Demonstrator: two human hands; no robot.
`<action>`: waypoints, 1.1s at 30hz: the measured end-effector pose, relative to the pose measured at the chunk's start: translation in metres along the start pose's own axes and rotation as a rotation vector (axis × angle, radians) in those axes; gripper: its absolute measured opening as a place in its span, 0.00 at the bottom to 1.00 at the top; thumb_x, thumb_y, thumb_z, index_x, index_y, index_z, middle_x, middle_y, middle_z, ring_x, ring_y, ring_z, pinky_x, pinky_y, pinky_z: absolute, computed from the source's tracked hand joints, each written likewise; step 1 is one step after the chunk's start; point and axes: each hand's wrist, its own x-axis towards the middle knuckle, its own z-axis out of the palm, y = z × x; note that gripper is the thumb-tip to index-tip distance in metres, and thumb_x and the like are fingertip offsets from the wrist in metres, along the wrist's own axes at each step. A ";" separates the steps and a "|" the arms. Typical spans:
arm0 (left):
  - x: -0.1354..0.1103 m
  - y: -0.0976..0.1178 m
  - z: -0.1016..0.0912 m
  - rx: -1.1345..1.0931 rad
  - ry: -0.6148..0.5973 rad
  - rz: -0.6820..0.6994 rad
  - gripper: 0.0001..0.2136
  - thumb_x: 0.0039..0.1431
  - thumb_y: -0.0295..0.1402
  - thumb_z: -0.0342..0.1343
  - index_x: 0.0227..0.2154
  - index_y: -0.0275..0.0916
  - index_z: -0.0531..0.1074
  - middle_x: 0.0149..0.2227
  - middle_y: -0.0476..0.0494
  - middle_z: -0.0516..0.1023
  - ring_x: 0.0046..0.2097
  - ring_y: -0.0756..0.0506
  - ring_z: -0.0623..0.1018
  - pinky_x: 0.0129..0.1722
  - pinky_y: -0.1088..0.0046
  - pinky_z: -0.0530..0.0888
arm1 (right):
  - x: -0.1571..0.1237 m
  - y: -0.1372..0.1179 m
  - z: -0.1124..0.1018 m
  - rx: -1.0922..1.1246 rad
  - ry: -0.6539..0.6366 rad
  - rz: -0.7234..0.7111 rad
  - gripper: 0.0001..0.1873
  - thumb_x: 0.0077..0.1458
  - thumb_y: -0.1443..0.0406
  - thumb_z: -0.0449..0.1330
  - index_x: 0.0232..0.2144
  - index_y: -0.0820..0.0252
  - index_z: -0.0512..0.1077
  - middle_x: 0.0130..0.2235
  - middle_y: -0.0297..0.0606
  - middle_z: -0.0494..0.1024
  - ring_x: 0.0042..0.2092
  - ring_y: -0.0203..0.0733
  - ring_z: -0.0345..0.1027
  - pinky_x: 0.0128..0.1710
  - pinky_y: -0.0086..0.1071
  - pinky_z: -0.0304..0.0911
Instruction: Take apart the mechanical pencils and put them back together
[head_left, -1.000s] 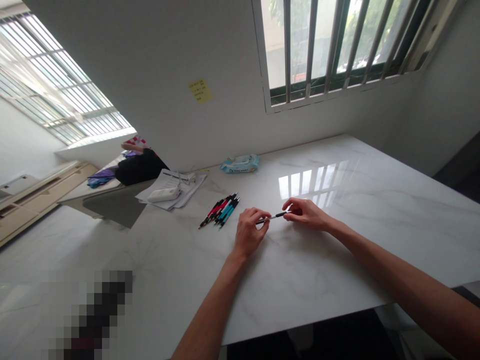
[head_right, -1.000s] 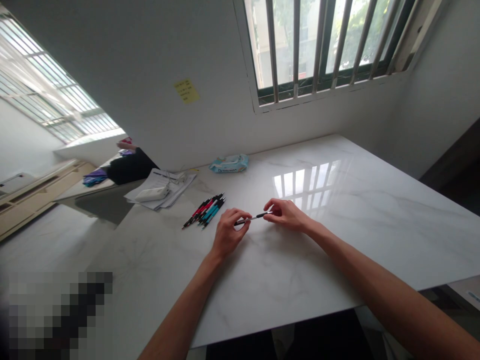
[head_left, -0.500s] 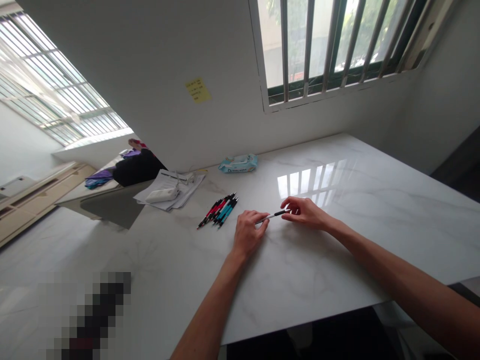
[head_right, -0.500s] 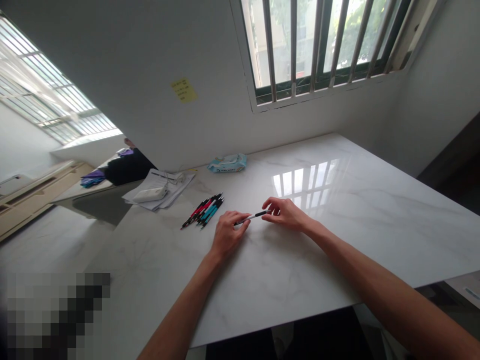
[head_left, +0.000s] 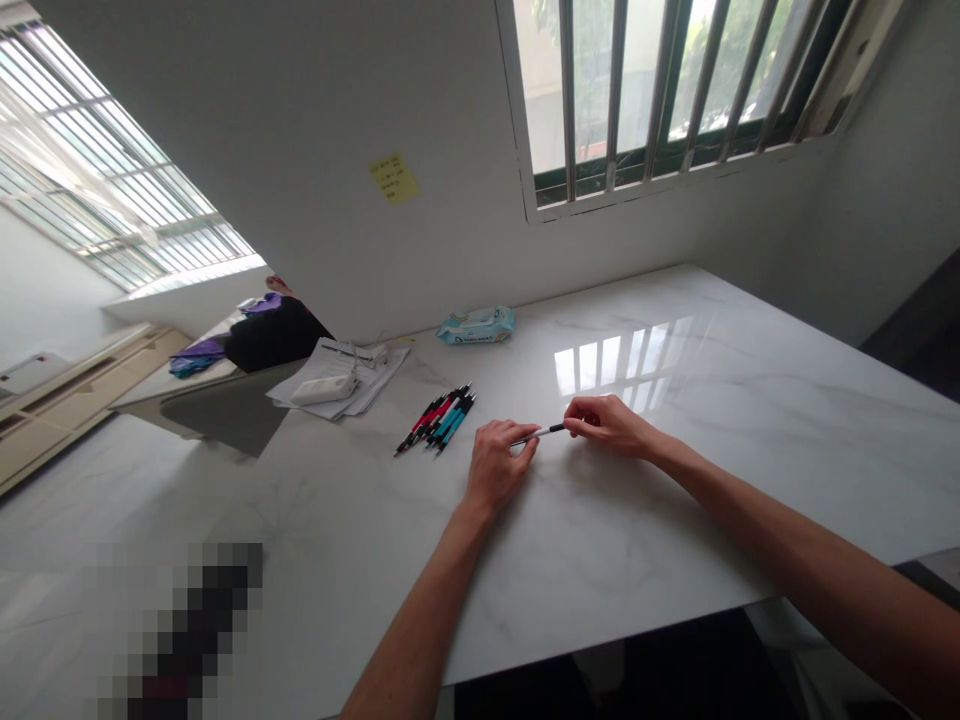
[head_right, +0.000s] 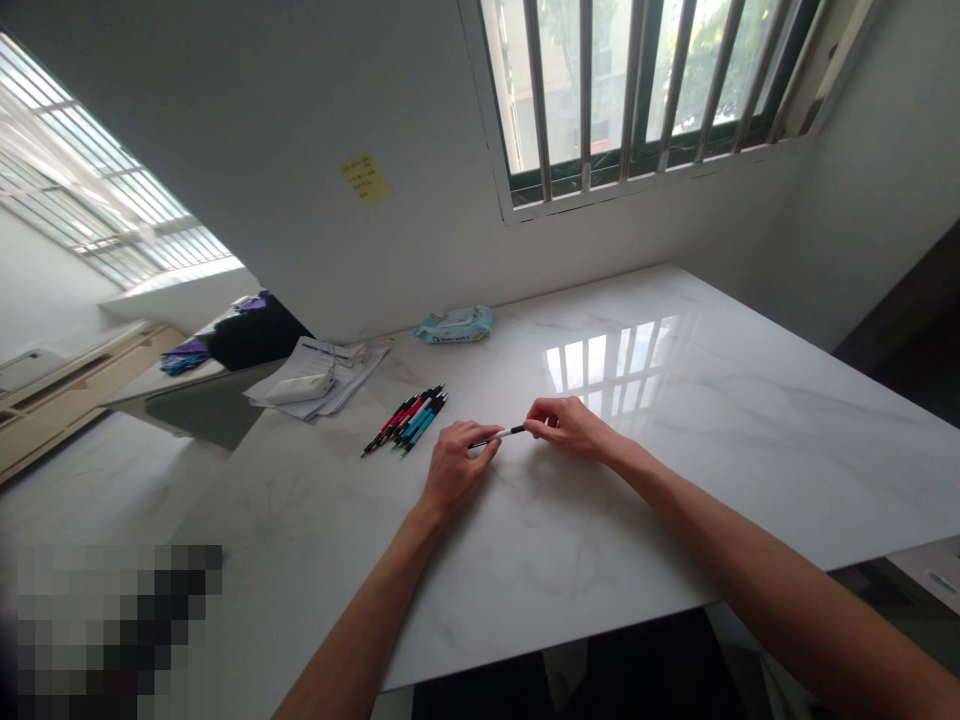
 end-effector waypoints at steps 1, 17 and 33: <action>0.000 0.000 0.000 0.001 0.000 0.001 0.09 0.65 0.32 0.60 0.44 0.48 0.82 0.39 0.47 0.84 0.45 0.42 0.79 0.52 0.59 0.68 | 0.000 0.001 0.000 0.000 -0.001 -0.003 0.10 0.60 0.58 0.60 0.36 0.57 0.75 0.30 0.34 0.78 0.29 0.37 0.65 0.29 0.31 0.57; 0.000 0.000 0.000 -0.035 0.010 -0.015 0.09 0.65 0.32 0.60 0.43 0.47 0.83 0.39 0.47 0.85 0.45 0.42 0.80 0.52 0.60 0.70 | 0.001 0.006 0.001 -0.021 0.001 -0.026 0.09 0.60 0.57 0.61 0.38 0.55 0.75 0.31 0.34 0.77 0.31 0.38 0.67 0.31 0.32 0.60; -0.001 0.004 -0.003 -0.040 -0.009 -0.014 0.08 0.65 0.31 0.60 0.43 0.46 0.83 0.39 0.49 0.85 0.45 0.42 0.79 0.52 0.60 0.68 | 0.000 0.006 0.002 0.005 0.042 -0.069 0.10 0.60 0.55 0.64 0.38 0.54 0.72 0.34 0.33 0.77 0.33 0.39 0.66 0.33 0.32 0.60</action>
